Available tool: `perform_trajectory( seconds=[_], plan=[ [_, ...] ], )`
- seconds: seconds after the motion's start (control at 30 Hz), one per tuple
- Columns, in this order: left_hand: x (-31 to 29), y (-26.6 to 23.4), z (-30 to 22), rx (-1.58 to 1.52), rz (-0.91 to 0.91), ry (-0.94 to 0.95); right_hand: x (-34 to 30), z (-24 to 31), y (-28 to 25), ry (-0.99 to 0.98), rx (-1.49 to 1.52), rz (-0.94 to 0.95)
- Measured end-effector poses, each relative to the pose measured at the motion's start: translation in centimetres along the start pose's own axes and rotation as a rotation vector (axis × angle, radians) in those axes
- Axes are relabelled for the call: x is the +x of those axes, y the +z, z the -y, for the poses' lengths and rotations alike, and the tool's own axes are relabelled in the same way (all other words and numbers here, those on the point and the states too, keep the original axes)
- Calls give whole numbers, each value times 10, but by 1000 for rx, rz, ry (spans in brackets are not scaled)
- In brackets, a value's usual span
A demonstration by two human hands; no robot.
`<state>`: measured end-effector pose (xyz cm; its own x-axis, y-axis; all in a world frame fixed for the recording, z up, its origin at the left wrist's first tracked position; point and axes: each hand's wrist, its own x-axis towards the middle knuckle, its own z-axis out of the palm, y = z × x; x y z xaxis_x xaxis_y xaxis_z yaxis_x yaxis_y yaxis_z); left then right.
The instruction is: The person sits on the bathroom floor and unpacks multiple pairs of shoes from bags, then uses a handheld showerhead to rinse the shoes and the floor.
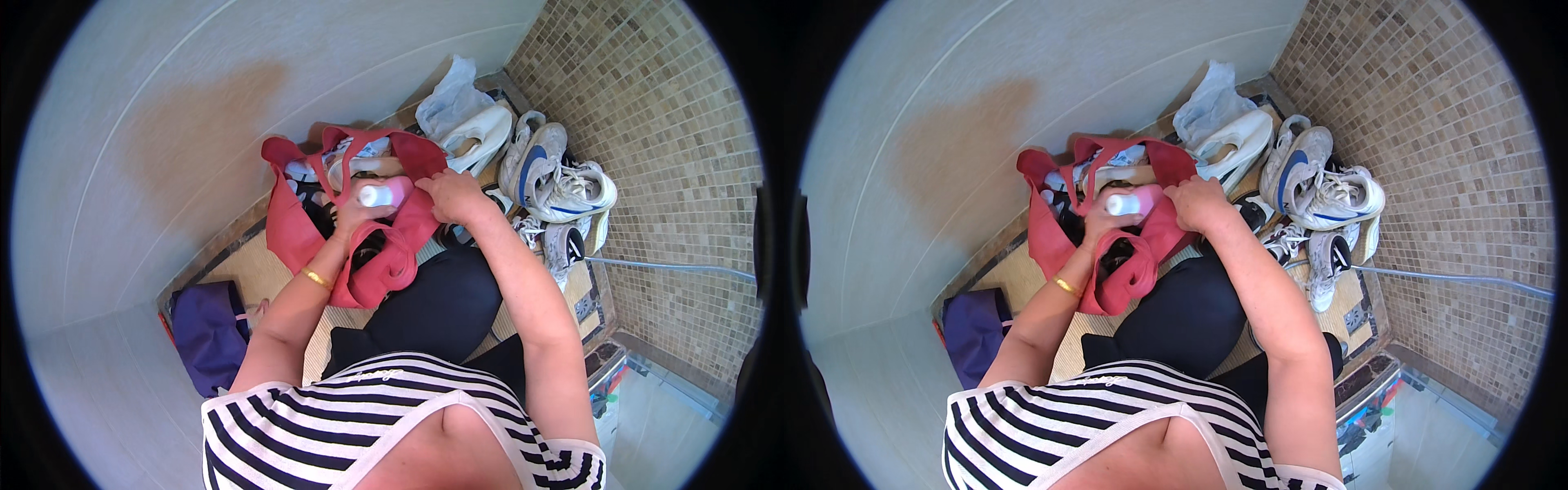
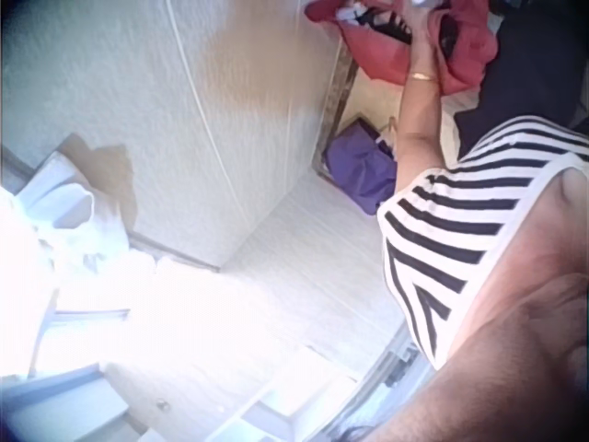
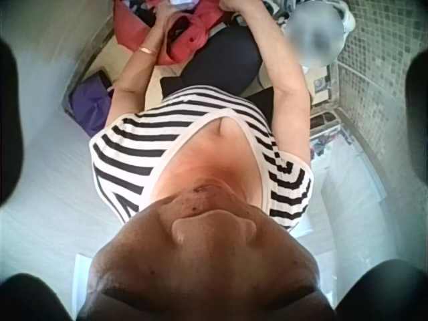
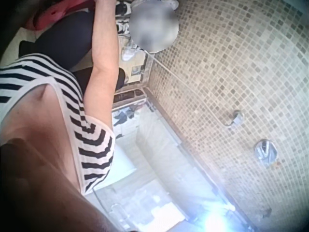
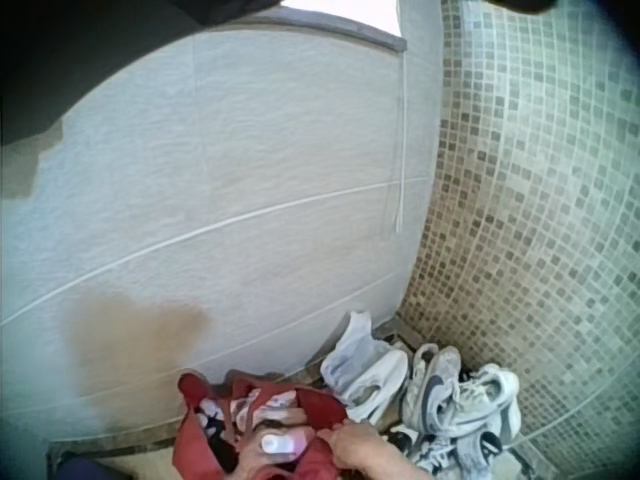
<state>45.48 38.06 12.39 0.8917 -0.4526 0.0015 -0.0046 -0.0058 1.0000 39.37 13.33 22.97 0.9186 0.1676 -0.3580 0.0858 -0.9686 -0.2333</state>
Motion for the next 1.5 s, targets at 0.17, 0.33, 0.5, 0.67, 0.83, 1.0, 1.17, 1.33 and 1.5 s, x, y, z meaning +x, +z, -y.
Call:
perform_trajectory(
  seconds=[0.17, 0.33, 0.5, 0.67, 0.83, 1.0, 1.17, 1.33, 1.5],
  plan=[
    [-59, -46, -144, 300, -336, 65, -7, -4, 2, 67, -92, 122],
    [-113, -141, -256, 280, -602, 318, 5, 5, 13, -325, -141, -432],
    [-109, -176, -261, 581, -792, 159, 43, 55, 5, -475, 72, -334],
    [-94, -245, -134, 822, -755, -58, 87, 82, 24, -323, 108, 58],
    [-100, -270, -23, 896, -660, -134, 95, 94, 45, -498, -42, 37],
    [-73, -305, -19, 371, -551, -253, 124, 92, 69, -403, -116, 158],
    [-41, -231, -93, 1102, -602, -31, 147, 90, 72, -421, -123, 315],
    [12, -83, -134, 1002, 264, 374, 145, 87, 95, -466, -106, 162],
    [70, -93, -36, 1626, 594, 401, 116, 122, 66, -551, -248, 237]
  ],
)
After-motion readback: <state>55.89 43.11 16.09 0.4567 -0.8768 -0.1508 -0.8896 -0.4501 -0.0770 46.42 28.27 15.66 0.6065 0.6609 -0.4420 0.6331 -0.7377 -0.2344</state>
